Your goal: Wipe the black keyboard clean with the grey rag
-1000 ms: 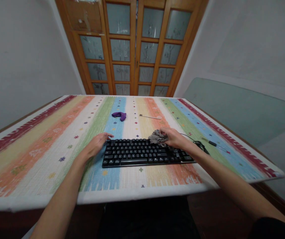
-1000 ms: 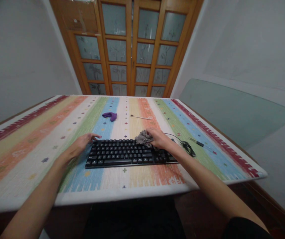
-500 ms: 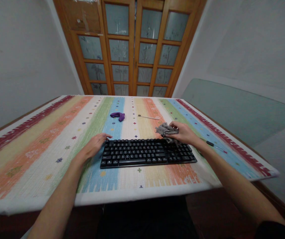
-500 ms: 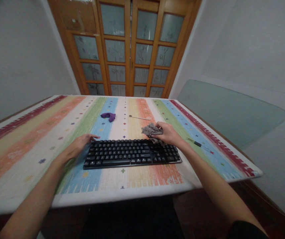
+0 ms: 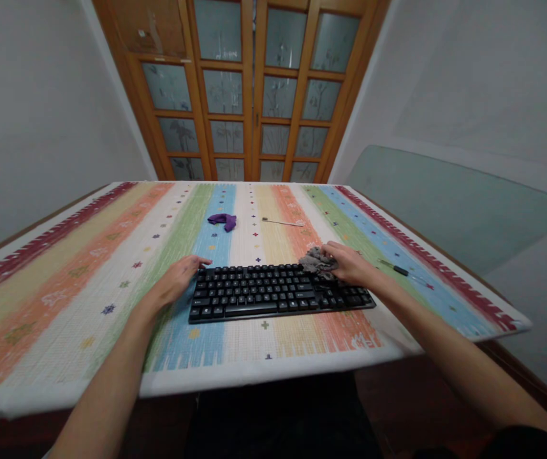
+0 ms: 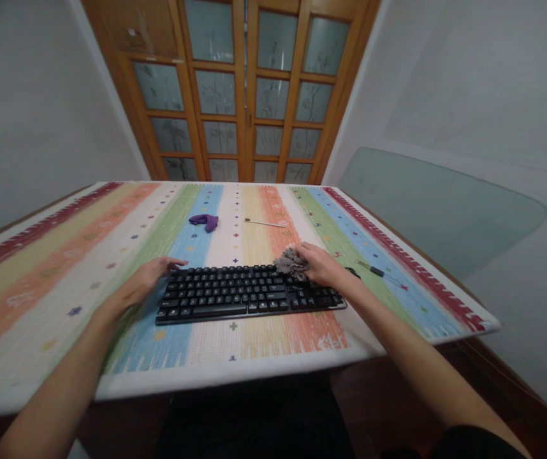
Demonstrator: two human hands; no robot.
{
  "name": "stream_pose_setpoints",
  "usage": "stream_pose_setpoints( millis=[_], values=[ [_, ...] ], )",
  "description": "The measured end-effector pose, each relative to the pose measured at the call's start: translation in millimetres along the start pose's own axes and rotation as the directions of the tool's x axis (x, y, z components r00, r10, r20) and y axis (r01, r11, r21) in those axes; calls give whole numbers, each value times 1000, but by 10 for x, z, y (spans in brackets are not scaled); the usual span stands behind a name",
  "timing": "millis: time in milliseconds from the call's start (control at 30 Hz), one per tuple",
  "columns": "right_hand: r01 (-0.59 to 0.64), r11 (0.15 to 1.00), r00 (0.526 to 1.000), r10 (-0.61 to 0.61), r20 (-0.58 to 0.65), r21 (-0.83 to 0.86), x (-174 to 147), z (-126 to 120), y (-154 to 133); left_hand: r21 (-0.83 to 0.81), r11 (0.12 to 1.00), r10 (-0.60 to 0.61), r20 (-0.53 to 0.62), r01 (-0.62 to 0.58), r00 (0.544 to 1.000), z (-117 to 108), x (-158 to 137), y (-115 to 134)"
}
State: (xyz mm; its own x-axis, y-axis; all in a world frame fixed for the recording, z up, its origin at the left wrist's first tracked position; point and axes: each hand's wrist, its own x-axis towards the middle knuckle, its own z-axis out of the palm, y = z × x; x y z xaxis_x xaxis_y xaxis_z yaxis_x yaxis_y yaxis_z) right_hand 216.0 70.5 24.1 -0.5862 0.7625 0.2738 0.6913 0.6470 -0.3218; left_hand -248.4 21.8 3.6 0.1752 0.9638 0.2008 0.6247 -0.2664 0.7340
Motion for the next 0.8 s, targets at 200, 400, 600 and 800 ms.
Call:
stream_pose_setpoints(
  millis=[200, 400, 600, 800],
  values=[
    [-31, 999, 999, 30, -19, -29, -103, -55, 141, 16, 1000, 10, 14, -10, 1000, -6, 0, -18],
    [-51, 997, 998, 52, 18, -58, -127, -99, 291, 50, 999, 15, 23, -16, 1000, -4, 2, -52],
    [-87, 995, 996, 86, -22, -57, -182, -136, 437, 96, 995, 11, 52, -15, 999, -7, 6, -69],
    [-97, 994, 994, 95, -48, -53, -250, -153, 517, 114, 993, 10, 34, -14, 999, -13, -10, -2]
  ],
)
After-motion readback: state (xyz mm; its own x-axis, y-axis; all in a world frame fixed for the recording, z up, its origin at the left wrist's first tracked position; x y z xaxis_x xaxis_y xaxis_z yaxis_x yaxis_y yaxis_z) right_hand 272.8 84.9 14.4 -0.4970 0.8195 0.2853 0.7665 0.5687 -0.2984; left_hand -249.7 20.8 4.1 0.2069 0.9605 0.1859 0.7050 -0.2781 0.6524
